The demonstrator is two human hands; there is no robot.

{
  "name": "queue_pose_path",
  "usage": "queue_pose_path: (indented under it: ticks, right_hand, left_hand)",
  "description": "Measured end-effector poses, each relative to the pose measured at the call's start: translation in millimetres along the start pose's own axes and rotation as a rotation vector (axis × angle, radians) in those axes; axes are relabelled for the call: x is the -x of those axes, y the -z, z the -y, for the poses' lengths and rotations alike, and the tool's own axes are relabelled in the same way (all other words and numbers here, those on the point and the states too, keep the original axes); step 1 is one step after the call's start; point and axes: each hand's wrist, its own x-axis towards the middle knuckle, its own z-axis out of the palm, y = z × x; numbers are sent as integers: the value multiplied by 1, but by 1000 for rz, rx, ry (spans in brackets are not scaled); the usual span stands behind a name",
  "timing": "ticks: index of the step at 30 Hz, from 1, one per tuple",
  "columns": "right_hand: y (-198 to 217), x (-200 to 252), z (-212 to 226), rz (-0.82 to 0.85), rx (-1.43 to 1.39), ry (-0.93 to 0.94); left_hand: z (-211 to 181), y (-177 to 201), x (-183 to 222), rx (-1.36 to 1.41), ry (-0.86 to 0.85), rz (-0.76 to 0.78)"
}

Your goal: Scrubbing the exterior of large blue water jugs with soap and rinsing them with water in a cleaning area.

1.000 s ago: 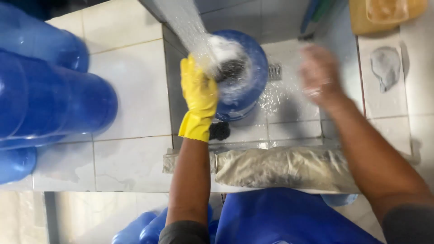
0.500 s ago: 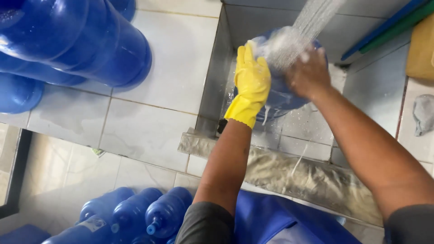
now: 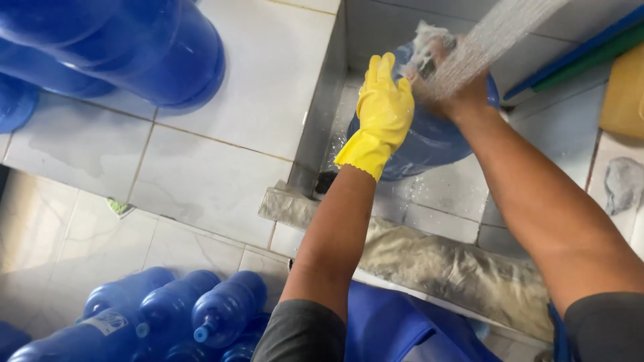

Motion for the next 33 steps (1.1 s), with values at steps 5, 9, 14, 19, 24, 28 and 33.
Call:
queue_pose_path:
  ticks: [5,9,14,19,24,28,33]
  right_hand:
    - [-39,-63,-39,-323,28,-15]
    - [-32,-36,-15,-269,-65,334]
    - [-50,-59,-37,-411,-110,126]
    - [-21,46,7,-200,-32,269]
    - [1,48,22,-27,-190,-101]
    - [-2,22,25,-101,-484,-118]
    - [26,50,42,41,-1152,-500]
  left_hand:
    - [-24,29,17,100,15,207]
    - [5,1,-3,30,-86,69]
    - [32,-48,-30,-8,-227,-75]
    - [21,-18,-40,65,-45,-13]
    - [-24,8,-4,25,134,57]
    - [-8,-11,-9,-13,75,64]
    - [-12,5,4,52,54,49]
